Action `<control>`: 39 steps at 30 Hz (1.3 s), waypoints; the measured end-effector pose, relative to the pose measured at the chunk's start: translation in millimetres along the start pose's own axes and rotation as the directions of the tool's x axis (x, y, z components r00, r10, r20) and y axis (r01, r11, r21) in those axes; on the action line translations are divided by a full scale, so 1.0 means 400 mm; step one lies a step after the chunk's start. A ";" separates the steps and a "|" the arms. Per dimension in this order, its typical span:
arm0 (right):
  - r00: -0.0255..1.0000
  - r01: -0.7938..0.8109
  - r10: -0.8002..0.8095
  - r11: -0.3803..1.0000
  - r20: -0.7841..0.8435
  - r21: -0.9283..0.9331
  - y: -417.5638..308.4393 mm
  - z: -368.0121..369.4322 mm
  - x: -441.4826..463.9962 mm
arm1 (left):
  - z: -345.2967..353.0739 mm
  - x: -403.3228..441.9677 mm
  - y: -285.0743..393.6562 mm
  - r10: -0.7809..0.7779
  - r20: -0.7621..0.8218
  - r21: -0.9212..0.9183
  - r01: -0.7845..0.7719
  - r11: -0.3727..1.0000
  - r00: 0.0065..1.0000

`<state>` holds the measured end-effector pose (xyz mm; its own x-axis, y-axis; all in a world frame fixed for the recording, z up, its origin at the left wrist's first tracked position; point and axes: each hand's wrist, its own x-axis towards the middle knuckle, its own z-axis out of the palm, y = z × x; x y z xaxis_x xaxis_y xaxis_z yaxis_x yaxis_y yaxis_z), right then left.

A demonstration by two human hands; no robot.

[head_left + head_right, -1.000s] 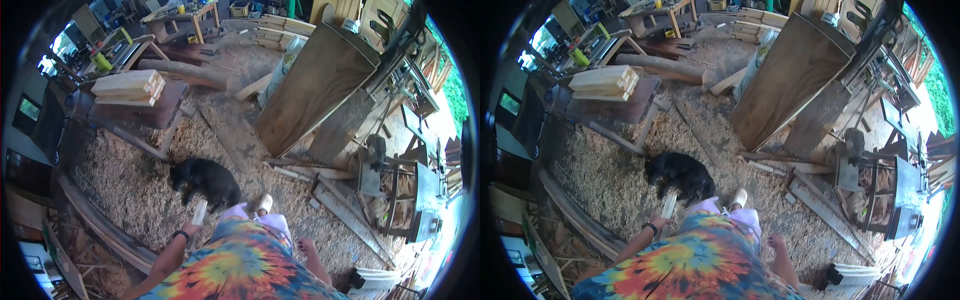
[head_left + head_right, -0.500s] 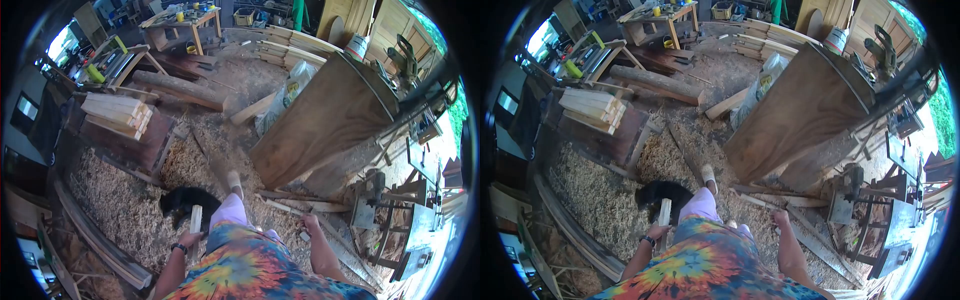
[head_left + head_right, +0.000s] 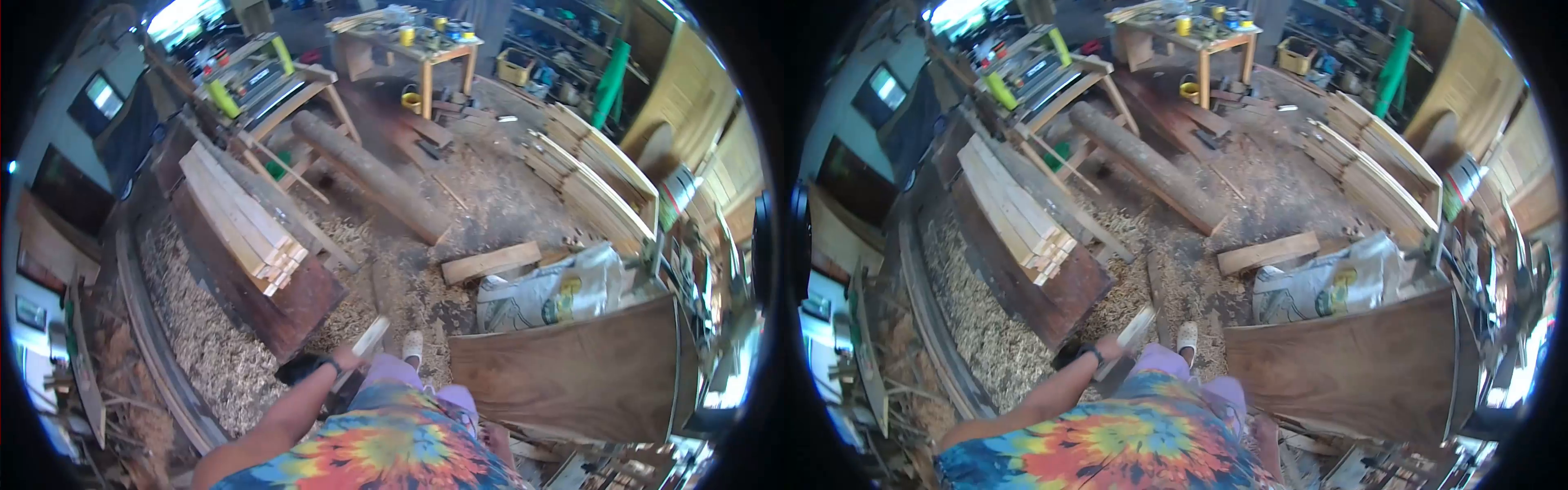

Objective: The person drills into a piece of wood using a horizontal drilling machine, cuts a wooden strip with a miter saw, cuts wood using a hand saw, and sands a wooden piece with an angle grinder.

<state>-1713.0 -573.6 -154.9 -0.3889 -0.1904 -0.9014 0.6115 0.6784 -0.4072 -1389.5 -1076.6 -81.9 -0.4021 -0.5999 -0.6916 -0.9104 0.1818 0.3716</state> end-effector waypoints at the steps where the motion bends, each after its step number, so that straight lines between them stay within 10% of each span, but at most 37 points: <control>1: 0.984 0.173 -0.167 0.979 0.063 -0.108 -0.056 0.000 0.041 | -0.034 0.057 0.027 0.037 0.005 -0.022 -0.037 0.999 0.999; 3: 0.936 0.336 -0.302 0.917 0.179 -0.216 -0.160 0.033 0.071 | -0.110 0.140 0.109 0.054 -0.031 -0.006 -0.054 0.999 0.998; 5: 0.993 0.121 -0.121 0.982 -0.008 0.148 -0.313 0.084 0.081 | -0.228 0.156 0.241 0.054 0.020 -0.083 -0.052 0.995 0.998; 24: 0.990 -0.011 0.041 0.974 0.131 -0.224 -0.986 0.058 0.445 | -0.420 0.544 0.502 -0.003 -0.037 0.088 0.006 0.996 0.999; 30: 0.996 0.034 -0.031 0.999 0.086 -0.037 -1.310 0.035 0.529 | -0.517 0.619 0.614 -0.215 -0.249 -0.363 0.115 0.925 0.944; 39: 0.992 0.118 -0.117 0.993 0.035 -0.024 -1.588 -0.069 0.595 | -0.566 0.786 0.762 -0.215 -0.472 -0.364 0.034 0.931 0.855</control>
<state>-2213.0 -1030.1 -106.9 -0.4338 -0.2933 -0.8520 0.5444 0.6681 -0.5072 -1771.5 -1386.1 -45.9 -0.1019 -0.9197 -0.3792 -0.8258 -0.1344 0.5478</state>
